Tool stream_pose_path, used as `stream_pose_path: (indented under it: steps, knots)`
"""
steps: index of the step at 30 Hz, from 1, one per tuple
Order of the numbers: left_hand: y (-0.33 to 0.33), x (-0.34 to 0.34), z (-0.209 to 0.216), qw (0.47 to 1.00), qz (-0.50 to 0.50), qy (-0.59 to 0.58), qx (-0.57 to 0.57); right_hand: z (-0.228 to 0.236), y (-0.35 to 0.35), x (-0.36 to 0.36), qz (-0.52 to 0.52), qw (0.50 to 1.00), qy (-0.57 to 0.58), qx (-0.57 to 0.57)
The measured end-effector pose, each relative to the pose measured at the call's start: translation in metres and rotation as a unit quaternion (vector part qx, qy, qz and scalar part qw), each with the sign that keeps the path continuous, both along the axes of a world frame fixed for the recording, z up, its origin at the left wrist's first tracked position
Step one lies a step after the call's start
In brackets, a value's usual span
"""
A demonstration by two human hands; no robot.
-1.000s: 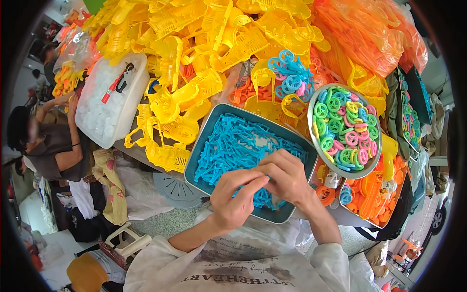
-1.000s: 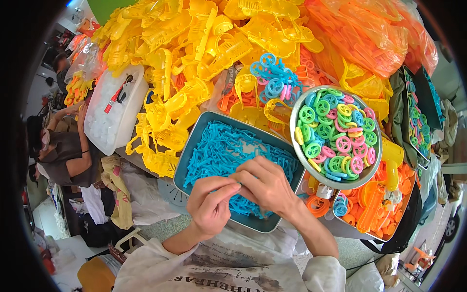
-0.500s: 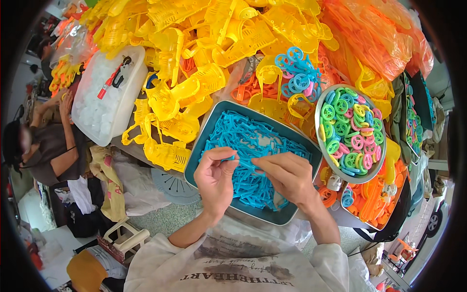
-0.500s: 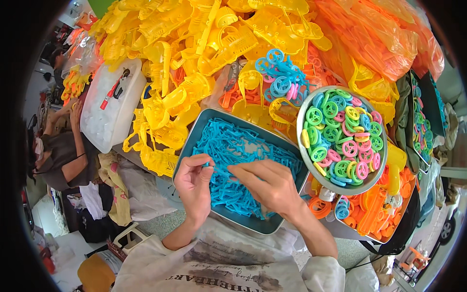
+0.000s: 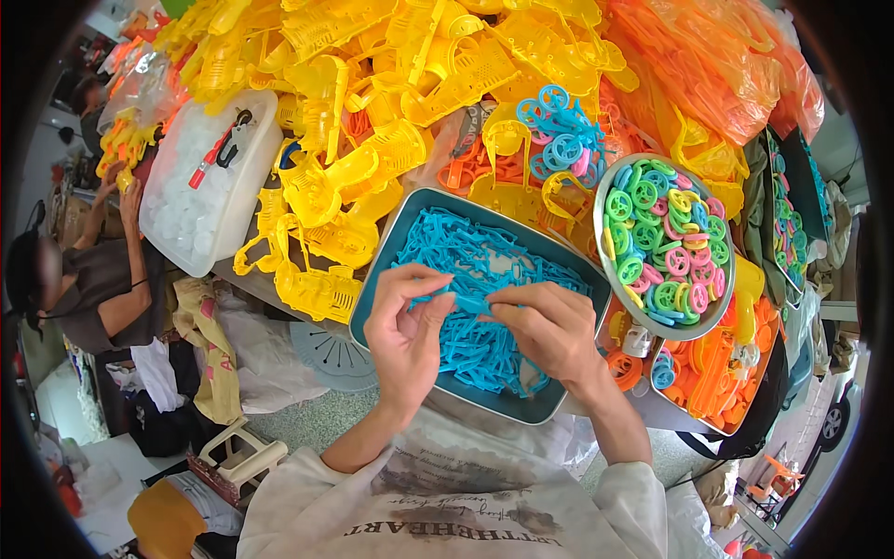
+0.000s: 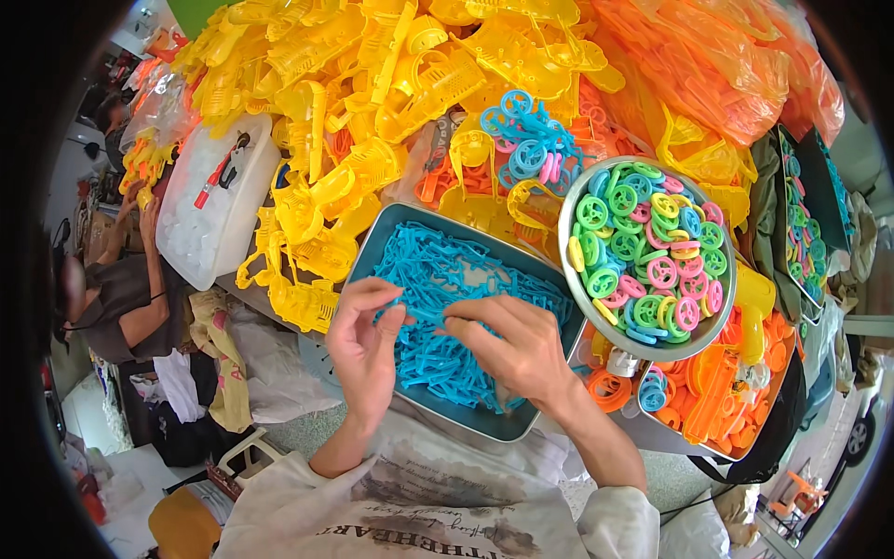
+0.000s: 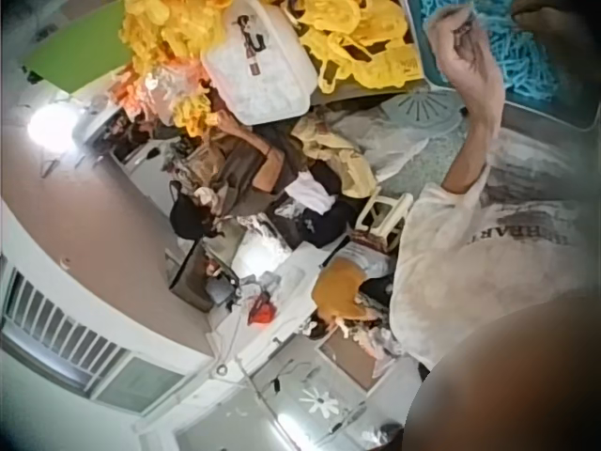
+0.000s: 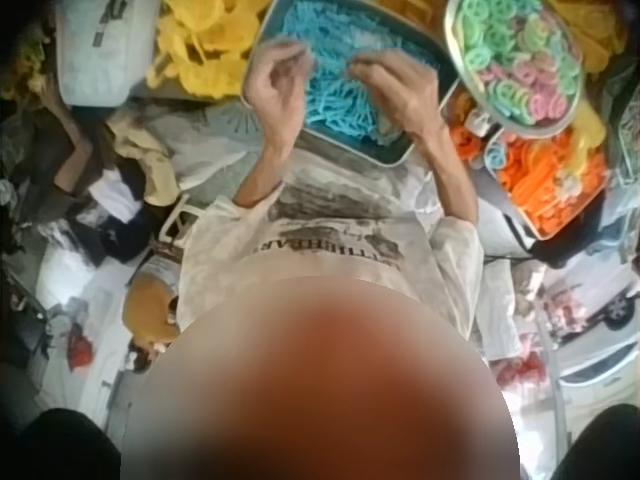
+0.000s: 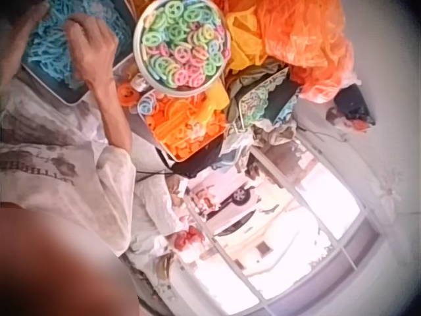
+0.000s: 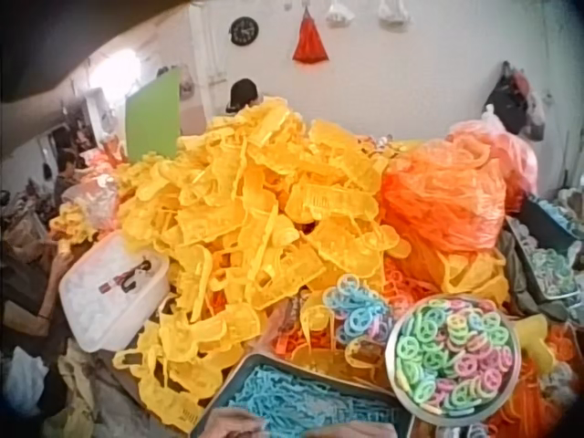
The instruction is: The recorder is assembling small colorful plastic rings and sorting them into containers at a workbench.
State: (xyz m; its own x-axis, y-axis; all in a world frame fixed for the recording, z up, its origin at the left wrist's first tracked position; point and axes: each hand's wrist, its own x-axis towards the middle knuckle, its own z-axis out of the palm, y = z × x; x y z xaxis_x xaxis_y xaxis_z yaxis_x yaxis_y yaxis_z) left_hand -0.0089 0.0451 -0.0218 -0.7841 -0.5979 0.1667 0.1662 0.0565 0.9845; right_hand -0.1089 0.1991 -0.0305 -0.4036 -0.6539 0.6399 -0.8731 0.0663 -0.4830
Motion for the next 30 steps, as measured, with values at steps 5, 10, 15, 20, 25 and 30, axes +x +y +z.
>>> stream_pose_path:
  steps: [5,10,15,20,25,30]
  knots:
    - [-0.007,-0.009,0.013,0.996,-0.073,-0.046,0.001,0.0,0.001,0.001,-0.005,1.0,-0.018,0.007]
    - [-0.007,-0.007,0.008,0.986,-0.128,-0.07,0.083,-0.002,0.0,0.003,0.005,1.0,-0.017,-0.015]
    - [-0.004,-0.007,0.007,0.988,-0.118,-0.061,0.084,-0.004,-0.002,0.004,-0.001,0.999,-0.03,-0.034]
    - [-0.004,-0.01,0.008,0.988,-0.124,-0.066,0.057,-0.005,-0.002,0.003,-0.021,0.998,-0.043,-0.031]
    - [-0.003,-0.013,0.009,0.987,-0.126,-0.089,0.04,-0.009,-0.003,0.005,-0.023,0.998,-0.043,-0.035]
    - [-0.003,-0.016,0.009,0.985,-0.135,-0.091,0.065,-0.008,-0.003,0.006,-0.032,0.999,-0.031,-0.028]
